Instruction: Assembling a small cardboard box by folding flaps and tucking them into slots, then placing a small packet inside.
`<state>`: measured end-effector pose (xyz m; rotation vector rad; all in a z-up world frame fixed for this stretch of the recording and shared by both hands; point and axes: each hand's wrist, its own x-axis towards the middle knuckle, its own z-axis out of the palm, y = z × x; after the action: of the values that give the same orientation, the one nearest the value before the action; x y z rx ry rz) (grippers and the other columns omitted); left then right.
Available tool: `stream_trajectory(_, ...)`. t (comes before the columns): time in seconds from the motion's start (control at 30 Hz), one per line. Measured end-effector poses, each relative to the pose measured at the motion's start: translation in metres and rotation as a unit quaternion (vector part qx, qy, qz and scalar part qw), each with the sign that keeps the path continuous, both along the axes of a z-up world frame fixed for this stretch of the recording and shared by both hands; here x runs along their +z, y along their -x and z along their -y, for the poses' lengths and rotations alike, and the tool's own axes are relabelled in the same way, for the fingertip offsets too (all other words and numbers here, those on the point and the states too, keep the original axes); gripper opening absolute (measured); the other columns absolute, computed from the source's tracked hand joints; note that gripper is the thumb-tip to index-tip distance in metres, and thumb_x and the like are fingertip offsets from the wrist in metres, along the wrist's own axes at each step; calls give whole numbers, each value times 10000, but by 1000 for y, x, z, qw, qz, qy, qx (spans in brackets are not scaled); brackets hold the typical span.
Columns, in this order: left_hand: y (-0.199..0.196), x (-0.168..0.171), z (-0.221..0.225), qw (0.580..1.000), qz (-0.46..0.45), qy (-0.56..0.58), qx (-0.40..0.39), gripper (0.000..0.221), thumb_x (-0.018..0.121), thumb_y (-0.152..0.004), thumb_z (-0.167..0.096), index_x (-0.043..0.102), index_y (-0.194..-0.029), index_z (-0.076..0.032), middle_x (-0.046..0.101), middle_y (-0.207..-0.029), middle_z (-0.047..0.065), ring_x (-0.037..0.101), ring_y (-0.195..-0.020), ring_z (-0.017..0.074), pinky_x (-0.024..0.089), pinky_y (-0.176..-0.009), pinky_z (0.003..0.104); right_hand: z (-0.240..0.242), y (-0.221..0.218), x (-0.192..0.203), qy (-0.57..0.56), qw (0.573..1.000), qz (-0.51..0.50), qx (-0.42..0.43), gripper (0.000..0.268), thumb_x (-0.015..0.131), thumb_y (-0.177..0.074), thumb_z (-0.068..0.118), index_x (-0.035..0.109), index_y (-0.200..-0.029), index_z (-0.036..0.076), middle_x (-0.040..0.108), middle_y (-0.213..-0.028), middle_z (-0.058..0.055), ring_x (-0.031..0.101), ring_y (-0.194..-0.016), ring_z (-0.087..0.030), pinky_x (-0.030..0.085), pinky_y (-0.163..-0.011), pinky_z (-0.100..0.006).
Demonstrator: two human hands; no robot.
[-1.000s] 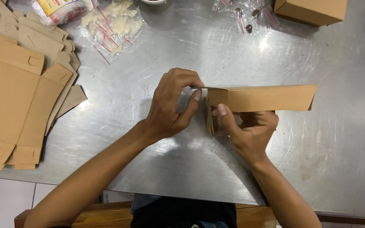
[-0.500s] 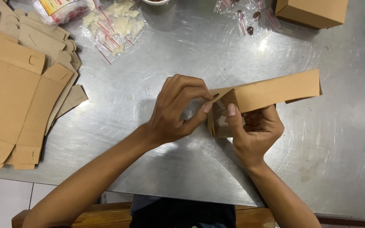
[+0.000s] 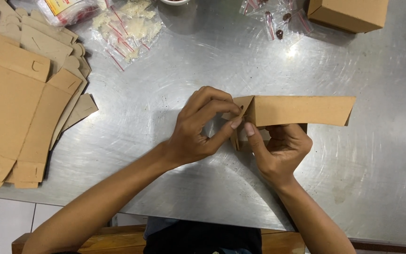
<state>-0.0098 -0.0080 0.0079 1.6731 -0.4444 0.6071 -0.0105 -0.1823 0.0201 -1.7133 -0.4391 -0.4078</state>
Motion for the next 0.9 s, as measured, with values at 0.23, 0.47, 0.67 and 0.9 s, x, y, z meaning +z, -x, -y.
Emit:
stream_trajectory(0.23,-1,-1,1,1000,-8,14,-9,109,721,-960,-92,736,-1065,-119,692,-1001,40,663,-880,231,536,-837,389,4,0,-2,0,1000,-27,-5,202,838,-859,6,684,-918,-109,688,-715,-183,687,-780,-174,585,-637,-352)
stream_trajectory(0.47,0,1,1,1000,2,4,13,89,750,-941,-73,735,-1022,-109,695,-958,47,678,-845,235,540,-801,397,1,0,0,-11,999,-31,-8,224,861,-846,25,669,-880,-86,651,-666,-155,642,-709,-136,552,-600,-315)
stream_trajectory(0.67,1,0,1,1000,4,-12,24,92,753,-944,-89,747,-1032,-118,697,-966,38,675,-846,231,536,-803,389,-5,0,12,1,999,-34,-6,209,854,-853,17,666,-818,-66,610,-590,-132,556,-674,-84,503,-544,-278)
stream_trajectory(0.9,1,-2,0,999,15,-23,30,125,782,-918,-65,762,-1024,-129,702,-968,18,666,-845,216,520,-793,366,5,2,4,0,998,-60,-3,132,838,-850,-14,728,-875,-83,714,-666,-186,599,-712,-100,539,-543,-283)
